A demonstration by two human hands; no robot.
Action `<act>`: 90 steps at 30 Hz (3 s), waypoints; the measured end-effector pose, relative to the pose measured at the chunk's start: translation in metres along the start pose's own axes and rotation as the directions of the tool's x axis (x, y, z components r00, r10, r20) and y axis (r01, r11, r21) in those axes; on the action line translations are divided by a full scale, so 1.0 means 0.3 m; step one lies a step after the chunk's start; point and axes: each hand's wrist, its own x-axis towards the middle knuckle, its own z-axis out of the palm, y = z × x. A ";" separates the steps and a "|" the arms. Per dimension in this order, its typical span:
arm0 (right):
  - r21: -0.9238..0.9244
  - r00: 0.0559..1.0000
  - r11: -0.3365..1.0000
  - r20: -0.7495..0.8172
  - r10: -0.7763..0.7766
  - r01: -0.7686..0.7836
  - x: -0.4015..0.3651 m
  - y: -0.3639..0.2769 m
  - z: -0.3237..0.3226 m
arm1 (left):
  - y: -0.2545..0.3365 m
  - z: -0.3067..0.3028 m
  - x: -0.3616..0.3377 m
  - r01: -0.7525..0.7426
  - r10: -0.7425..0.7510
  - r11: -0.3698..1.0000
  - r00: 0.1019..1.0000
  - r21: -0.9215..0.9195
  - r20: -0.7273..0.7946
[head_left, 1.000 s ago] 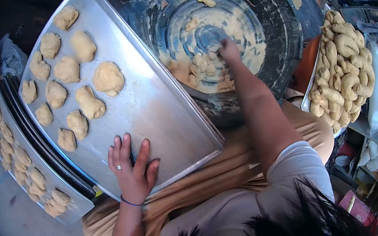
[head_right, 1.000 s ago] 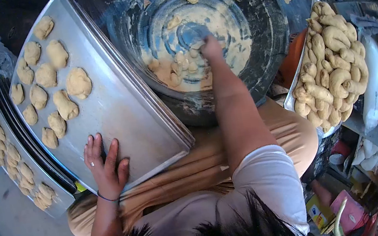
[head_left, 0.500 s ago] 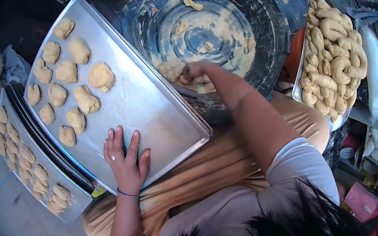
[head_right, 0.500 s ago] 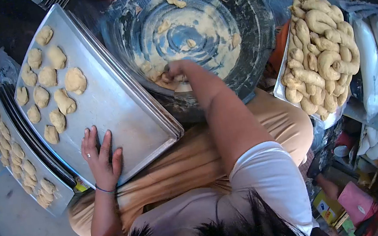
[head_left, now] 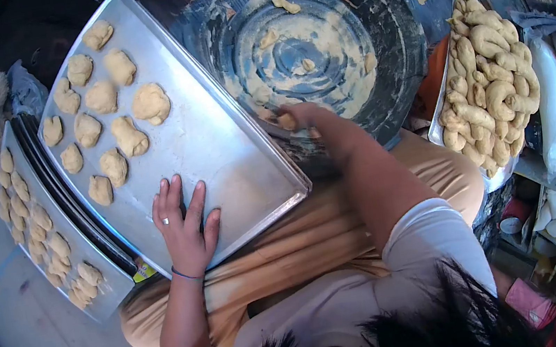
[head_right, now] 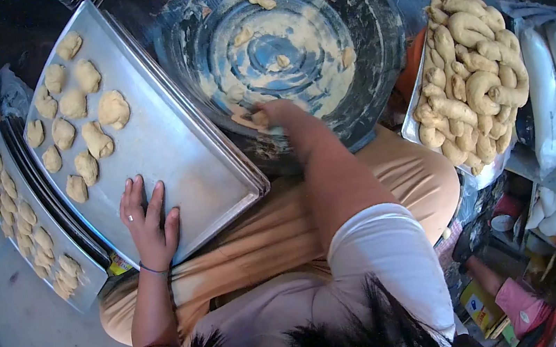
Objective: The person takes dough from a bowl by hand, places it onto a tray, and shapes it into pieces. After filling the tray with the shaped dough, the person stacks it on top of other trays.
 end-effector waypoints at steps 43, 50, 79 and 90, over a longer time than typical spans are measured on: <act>0.435 0.960 0.897 -0.276 0.051 0.077 0.075 0.038 0.085 | -0.005 0.016 -0.001 -0.001 0.001 1.000 0.999 -0.003 -0.049; 0.074 0.949 0.997 -0.314 0.012 0.012 0.024 -0.089 0.147 | 0.011 0.008 0.006 -0.003 0.003 1.000 0.999 0.000 -0.042; 0.550 0.849 0.699 -0.502 -0.162 0.458 -0.714 -0.971 -0.559 | -0.045 -0.062 -0.084 0.109 -0.506 0.299 0.860 -0.948 -0.061; 0.258 0.734 0.819 -0.626 -0.262 0.513 -0.543 -1.295 -0.235 | -0.244 -0.020 -0.130 0.291 -0.691 0.605 0.654 -0.741 -0.308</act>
